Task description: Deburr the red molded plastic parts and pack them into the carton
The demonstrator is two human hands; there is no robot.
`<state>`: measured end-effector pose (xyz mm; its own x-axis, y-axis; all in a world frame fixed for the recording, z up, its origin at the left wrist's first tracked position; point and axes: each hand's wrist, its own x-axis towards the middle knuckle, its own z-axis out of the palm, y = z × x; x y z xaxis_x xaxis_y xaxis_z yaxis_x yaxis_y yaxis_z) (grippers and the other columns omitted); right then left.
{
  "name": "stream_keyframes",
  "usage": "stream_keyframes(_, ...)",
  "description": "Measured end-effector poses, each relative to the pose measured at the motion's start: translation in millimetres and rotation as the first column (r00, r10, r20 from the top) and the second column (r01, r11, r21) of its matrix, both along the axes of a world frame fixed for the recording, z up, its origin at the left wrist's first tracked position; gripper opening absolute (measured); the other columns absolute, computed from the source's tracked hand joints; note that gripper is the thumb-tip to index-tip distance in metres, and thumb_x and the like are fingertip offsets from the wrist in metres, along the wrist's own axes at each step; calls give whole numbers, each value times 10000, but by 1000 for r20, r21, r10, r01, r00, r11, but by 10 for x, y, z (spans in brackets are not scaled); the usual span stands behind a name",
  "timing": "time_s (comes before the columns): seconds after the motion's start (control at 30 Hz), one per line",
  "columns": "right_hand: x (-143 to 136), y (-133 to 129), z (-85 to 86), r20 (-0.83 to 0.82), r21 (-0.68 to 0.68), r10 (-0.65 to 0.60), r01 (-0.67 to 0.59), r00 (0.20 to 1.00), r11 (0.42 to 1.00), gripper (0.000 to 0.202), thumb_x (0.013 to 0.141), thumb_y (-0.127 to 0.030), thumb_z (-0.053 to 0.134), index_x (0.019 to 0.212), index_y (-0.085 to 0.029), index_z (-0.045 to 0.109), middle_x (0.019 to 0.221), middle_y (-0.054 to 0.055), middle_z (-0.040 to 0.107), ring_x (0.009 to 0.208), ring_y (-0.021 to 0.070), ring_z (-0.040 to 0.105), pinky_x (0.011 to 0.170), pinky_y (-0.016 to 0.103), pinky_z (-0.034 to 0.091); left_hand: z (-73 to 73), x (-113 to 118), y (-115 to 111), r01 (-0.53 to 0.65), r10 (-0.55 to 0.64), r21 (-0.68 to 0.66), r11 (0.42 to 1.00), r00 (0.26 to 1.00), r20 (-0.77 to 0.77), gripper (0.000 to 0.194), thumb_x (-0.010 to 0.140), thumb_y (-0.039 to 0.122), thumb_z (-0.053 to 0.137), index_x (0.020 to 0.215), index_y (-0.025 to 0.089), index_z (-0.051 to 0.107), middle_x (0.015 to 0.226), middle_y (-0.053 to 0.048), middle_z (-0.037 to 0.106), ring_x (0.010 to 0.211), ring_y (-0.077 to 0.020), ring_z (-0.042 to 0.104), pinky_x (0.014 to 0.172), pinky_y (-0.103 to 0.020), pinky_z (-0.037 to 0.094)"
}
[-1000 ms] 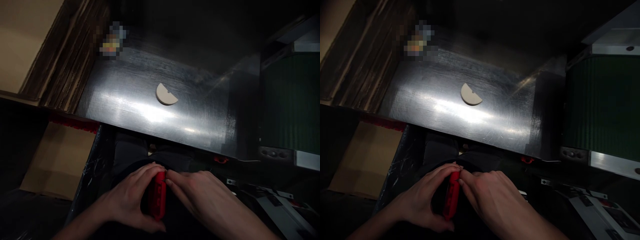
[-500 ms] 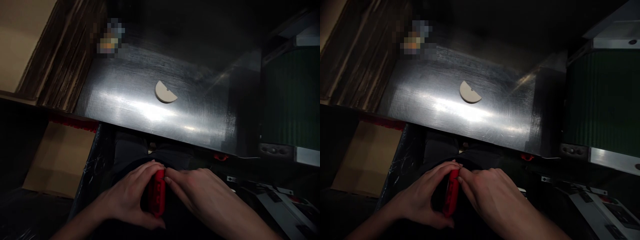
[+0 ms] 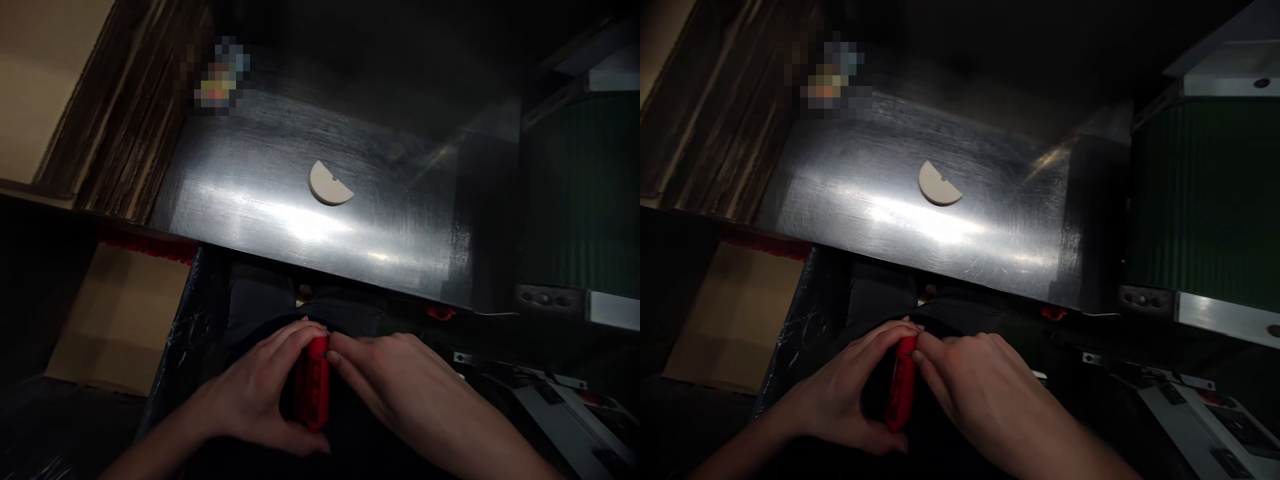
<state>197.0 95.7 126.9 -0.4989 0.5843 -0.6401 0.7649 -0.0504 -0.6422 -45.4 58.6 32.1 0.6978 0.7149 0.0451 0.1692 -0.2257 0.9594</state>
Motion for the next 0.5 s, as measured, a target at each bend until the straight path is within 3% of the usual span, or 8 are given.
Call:
stream_keyframes(0.13, 66, 104, -16, -78, -70, 22, -27, 997, 997, 342, 1161, -409, 404, 914, -274, 598, 758, -84, 653, 621, 109, 588, 609, 275, 336, 28, 9, 13, 3, -3, -1, 1000, 1000, -6, 1291, 685, 510, 986, 1671, 313, 177, 1536, -189, 589, 1427, -427, 587, 1230, -566, 476)
stream_keyframes(0.2, 116, 147, -45, -179, -125, -25, 3, 984, 992, 375, 1160, -432, 404, 877, -257, 576, 755, -79, 608, 654, 107, 560, 639, 263, 365, 52, 20, 22, 0, 0, 6, 1000, 1000, -8, 1288, 692, 501, 984, 1670, 312, 169, 1535, -183, 590, 1426, -422, 589, 1235, -555, 474)
stream_keyframes(0.3, 201, 159, -113, -230, -187, -272, 232, 934, 955, 437, 1139, -533, 416, 839, -240, 541, 782, -56, 545, 707, 120, 529, 657, 257, 400, 89, 45, 40, 1, -1, -4, 1000, 999, -34, 1244, 699, 493, 981, 1651, 300, 204, 1540, -177, 594, 1431, -420, 587, 1249, -553, 461)
stream_keyframes(0.4, 310, 140, -225, -190, -206, -521, 485, 832, 850, 446, 1112, -596, 433, 877, -241, 566, 744, -47, 531, 665, 134, 534, 638, 268, 433, 120, 66, 67, 17, -18, -10, 1000, 997, -72, 1201, 699, 511, 977, 1623, 284, 244, 1554, -185, 592, 1448, -419, 577, 1283, -591, 404)
stream_keyframes(0.5, 457, 164, -416, -116, -41, -603, 603, 789, 797, 416, 1093, -604, 453, 1074, -242, 656, 747, -29, 588, 646, 165, 597, 642, 296, 472, 137, 63, 97, 30, -29, 16, 999, 995, -92, 1235, 676, 525, 988, 1630, 278, 244, 1564, -197, 587, 1476, -431, 545, 1300, -639, 351)
